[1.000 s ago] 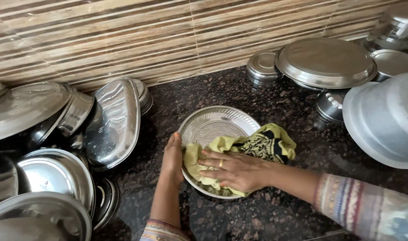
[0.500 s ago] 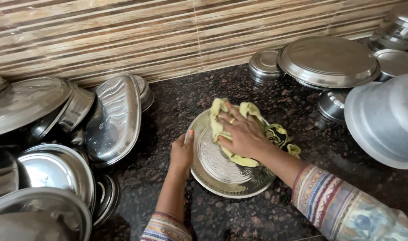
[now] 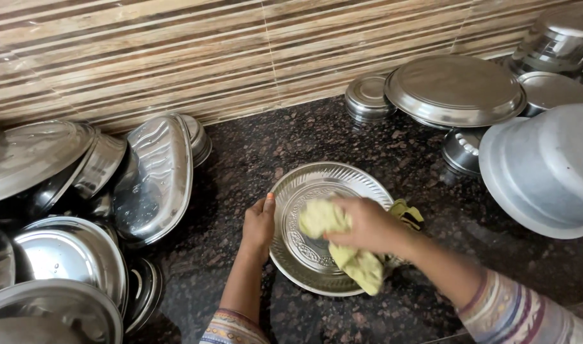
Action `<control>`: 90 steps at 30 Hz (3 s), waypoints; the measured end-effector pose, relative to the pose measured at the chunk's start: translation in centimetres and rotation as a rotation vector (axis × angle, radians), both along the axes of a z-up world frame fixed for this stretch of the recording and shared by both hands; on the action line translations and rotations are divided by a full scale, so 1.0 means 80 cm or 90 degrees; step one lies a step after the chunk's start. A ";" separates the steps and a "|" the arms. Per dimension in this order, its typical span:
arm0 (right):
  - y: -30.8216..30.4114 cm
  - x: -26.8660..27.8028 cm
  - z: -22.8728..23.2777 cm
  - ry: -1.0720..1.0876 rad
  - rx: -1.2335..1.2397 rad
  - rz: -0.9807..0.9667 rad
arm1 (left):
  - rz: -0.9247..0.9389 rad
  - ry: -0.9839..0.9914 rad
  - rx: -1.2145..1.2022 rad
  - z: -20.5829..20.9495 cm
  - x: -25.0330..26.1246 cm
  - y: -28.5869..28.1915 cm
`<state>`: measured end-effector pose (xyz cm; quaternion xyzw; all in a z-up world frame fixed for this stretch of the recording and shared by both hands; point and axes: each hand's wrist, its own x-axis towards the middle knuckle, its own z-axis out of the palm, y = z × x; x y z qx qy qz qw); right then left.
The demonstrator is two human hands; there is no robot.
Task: The person wipes various stainless steel kitchen items, including plates, a compartmentalized tray, and small bowls, using a yellow cloth on a dark countertop. The person handles each item individually, wiping the surfaces and then placing them aside.
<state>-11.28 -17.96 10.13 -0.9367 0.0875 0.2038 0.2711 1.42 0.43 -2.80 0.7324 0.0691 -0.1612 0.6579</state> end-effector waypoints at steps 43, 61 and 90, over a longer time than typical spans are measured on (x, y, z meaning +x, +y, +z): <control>-0.010 0.082 -0.100 -0.364 -0.227 0.223 | -0.060 -0.102 0.191 0.034 -0.030 -0.009; -0.028 -0.036 -0.020 0.070 -0.261 0.150 | 0.009 -0.181 0.220 0.037 -0.035 -0.015; -0.105 -0.005 -0.050 -0.009 -0.215 0.165 | -0.005 -0.225 0.212 0.044 -0.032 -0.003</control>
